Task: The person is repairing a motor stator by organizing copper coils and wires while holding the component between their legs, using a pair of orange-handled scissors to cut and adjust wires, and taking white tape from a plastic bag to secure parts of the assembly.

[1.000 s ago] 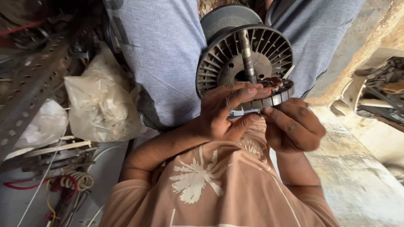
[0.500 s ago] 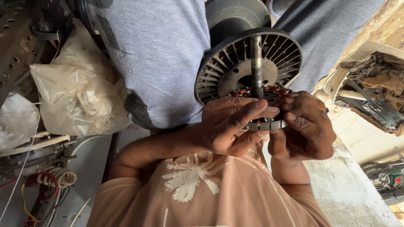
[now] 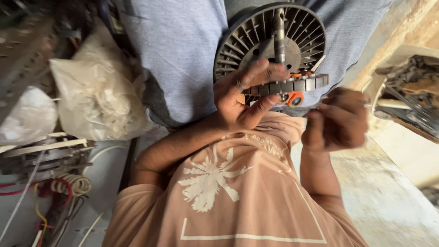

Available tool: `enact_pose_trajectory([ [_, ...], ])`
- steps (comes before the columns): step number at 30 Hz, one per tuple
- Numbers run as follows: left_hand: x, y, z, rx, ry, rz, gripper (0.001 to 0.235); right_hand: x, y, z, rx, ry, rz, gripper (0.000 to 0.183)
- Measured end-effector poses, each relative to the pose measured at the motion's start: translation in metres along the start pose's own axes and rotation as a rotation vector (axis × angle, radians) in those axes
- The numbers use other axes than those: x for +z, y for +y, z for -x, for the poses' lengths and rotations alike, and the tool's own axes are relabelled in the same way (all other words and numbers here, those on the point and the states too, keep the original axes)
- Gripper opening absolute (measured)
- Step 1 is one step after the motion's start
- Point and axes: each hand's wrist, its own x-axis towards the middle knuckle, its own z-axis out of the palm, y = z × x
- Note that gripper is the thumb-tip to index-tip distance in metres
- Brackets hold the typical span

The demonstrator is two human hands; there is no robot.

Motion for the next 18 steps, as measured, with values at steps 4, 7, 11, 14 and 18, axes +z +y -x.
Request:
enact_pose_trajectory([
  [4, -0.010, 0.014, -0.002, 0.109, 0.071, -0.047, 0.042, -0.003, -0.011, 0.015, 0.085, -0.506, 0.118, 0.020],
  [7, -0.033, 0.038, 0.003, 0.215, 0.092, -0.341, 0.030, 0.003, -0.014, 0.021, -0.005, -0.647, 0.190, 0.025],
  [11, -0.051, 0.060, 0.017, 0.234, 0.029, -0.568, 0.018, 0.006, -0.015, 0.027, -0.139, -0.724, 0.292, 0.033],
  [14, -0.054, 0.063, 0.026, 0.197, -0.065, -0.582, 0.015, 0.008, -0.011, 0.032, -0.207, -0.713, 0.351, 0.026],
  [18, -0.051, 0.066, 0.034, 0.181, -0.107, -0.622, 0.012, 0.004, -0.008, 0.031, -0.241, -0.727, 0.342, 0.027],
])
